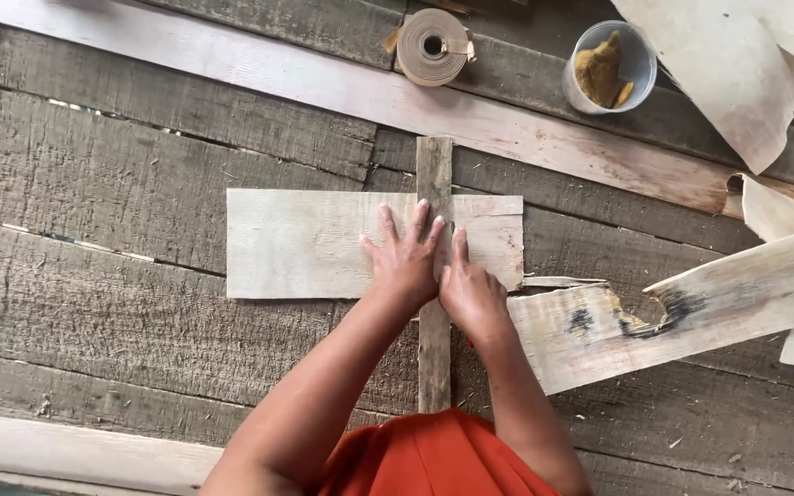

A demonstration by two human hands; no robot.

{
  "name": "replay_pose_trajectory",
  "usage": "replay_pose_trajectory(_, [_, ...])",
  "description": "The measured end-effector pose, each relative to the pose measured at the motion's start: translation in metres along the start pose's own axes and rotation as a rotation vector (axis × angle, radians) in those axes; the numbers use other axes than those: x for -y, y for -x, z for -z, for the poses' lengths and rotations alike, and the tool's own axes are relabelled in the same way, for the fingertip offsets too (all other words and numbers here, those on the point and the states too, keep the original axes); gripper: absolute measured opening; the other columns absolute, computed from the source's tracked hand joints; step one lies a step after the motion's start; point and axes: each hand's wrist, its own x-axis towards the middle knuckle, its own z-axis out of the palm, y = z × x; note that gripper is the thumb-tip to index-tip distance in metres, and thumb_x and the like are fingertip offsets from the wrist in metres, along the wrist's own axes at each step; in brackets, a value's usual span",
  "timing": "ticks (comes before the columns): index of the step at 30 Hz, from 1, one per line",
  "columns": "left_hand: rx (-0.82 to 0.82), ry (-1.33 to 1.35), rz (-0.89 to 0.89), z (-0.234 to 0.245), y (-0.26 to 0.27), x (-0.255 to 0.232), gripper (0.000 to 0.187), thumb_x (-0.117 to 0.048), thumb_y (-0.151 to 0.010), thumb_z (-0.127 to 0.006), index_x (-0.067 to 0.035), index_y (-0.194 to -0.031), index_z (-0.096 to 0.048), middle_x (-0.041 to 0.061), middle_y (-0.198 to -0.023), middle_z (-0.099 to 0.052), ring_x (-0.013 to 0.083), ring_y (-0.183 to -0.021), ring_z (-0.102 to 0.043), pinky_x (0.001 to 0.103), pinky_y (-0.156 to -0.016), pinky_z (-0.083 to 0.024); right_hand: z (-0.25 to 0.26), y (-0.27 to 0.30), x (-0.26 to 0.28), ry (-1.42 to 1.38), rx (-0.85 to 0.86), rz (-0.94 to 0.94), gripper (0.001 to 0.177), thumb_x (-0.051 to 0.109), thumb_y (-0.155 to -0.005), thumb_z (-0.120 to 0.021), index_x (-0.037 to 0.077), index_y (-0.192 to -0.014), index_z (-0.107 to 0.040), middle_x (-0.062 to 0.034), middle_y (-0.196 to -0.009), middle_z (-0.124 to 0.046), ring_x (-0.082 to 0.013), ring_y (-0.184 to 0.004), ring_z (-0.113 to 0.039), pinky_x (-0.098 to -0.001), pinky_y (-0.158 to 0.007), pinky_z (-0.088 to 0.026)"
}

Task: The person uses a red utility knife to cut a small piece of wood on a wooden workbench. They then pick up a long, thin piece of wood, align it with a smaller piece, and use the knife to score and cut along the edge, creating a straight cut.

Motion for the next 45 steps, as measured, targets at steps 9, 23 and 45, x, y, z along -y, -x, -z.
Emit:
replay_pose_trajectory(9, [0.018, 0.013, 0.009, -0.002, -0.003, 0.000, 0.099, -0.021, -0.072, -0.077, -0.025, -0.161, -0.033, 0.004, -0.173, -0.013, 0.0598, -0.149, -0.008, 0.086, -0.099, -0.031, -0.012, 0.035, -0.007, -0.009, -0.012, 0.033, 0.061, 0.015, -0.105, -0.042, 0.002, -0.160, -0.020, -0.0256, -0.090, -0.074, -0.0411, -0.086, -0.075, -0.0531, -0.082, -0.059])
replay_pose_trajectory(23, [0.028, 0.026, 0.012, 0.005, 0.002, -0.004, 0.096, -0.027, -0.075, -0.073, -0.022, -0.161, -0.031, 0.006, -0.173, -0.010, 0.0606, -0.149, -0.006, 0.087, -0.101, -0.027, -0.069, 0.054, -0.047, 0.038, -0.082, 0.061, 0.062, 0.017, -0.103, -0.048, 0.002, -0.158, -0.025, -0.0151, -0.070, -0.073, -0.0272, -0.060, -0.072, -0.0385, -0.057, -0.058])
replay_pose_trajectory(45, [0.013, 0.018, 0.000, -0.007, -0.001, 0.002, 0.101, -0.036, -0.073, -0.081, -0.025, -0.161, -0.033, 0.004, -0.172, -0.013, 0.0592, -0.149, -0.011, 0.087, -0.099, -0.031, -0.117, 0.067, -0.110, -0.126, 0.059, 0.005, 0.066, 0.044, -0.098, -0.041, 0.035, -0.160, -0.021, -0.0242, -0.118, -0.069, -0.0461, -0.106, -0.070, -0.0602, -0.090, -0.053])
